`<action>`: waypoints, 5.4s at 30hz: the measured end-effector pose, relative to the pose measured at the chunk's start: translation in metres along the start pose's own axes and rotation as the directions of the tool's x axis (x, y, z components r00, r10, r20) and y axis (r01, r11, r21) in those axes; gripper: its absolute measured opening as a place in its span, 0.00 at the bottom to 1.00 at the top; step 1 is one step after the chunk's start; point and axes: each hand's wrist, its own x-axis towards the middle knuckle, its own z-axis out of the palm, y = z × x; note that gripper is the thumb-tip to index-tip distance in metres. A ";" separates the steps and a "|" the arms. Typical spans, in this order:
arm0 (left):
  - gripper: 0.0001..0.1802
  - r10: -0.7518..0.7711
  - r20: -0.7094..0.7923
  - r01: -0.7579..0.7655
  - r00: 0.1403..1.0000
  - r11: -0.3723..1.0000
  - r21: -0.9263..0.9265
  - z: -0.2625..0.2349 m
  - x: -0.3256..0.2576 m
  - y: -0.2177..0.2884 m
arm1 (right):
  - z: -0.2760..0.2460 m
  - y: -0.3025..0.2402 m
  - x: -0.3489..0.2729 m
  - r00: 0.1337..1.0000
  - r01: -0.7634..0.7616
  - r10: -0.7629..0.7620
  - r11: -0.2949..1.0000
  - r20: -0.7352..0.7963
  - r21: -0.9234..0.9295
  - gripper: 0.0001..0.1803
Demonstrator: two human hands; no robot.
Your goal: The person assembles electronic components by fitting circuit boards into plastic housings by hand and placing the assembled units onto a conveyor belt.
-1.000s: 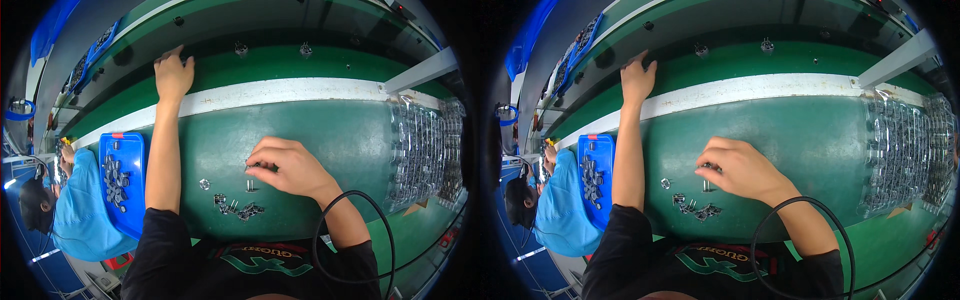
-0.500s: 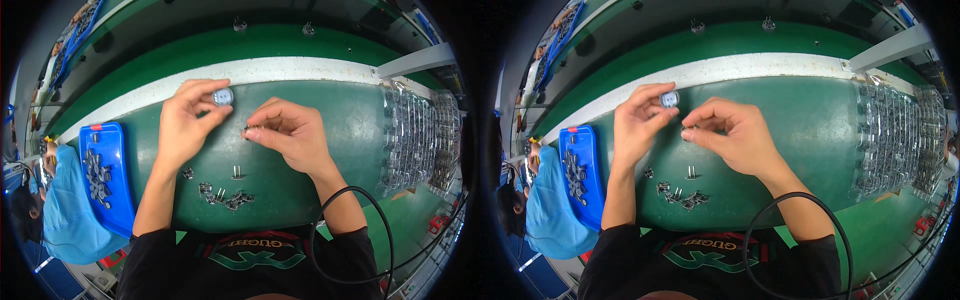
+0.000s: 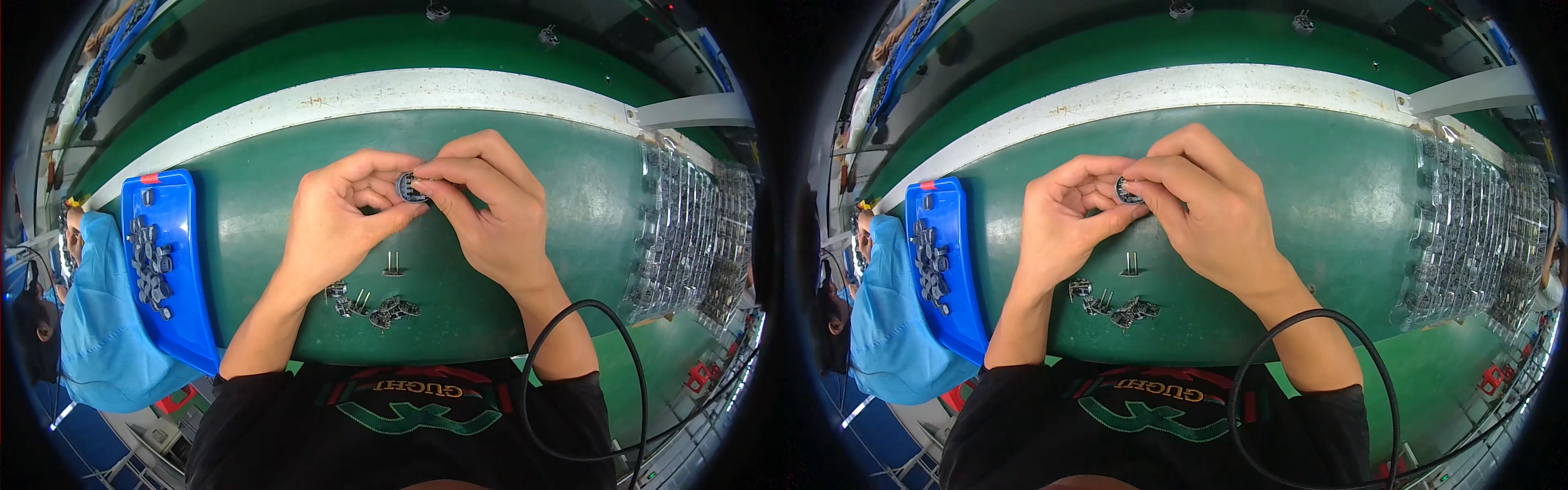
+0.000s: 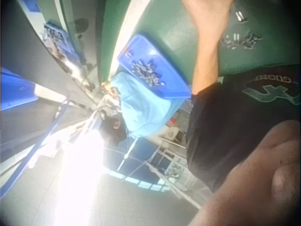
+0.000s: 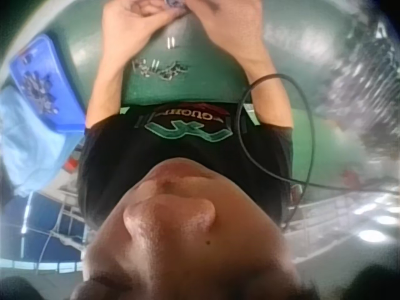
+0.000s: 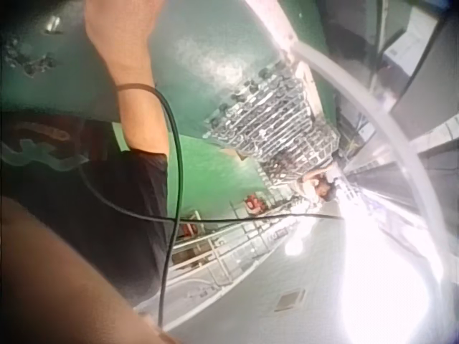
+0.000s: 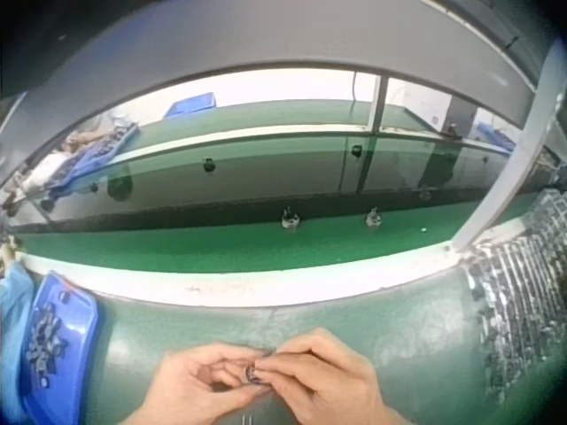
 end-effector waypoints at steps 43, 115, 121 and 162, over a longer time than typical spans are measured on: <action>0.14 0.479 -0.622 0.492 0.619 0.381 0.783 -0.181 -0.027 0.012 | 0.005 -0.032 -0.008 0.768 0.157 0.008 0.967 0.640 -0.200 0.15; 0.17 0.501 -0.398 -0.034 0.768 0.653 0.756 -0.156 0.144 -0.005 | 0.039 -0.044 -0.025 0.612 0.212 -0.196 0.974 0.766 0.079 0.21; 0.17 0.397 -0.505 0.093 0.766 0.709 0.699 -0.160 0.155 -0.027 | 0.034 -0.045 -0.021 0.645 0.235 -0.172 0.972 0.745 0.022 0.20; 0.16 0.118 -0.814 0.101 0.568 0.972 0.212 -0.184 -0.154 -0.002 | -0.007 -0.012 0.006 0.880 0.031 0.122 0.950 0.459 -0.312 0.14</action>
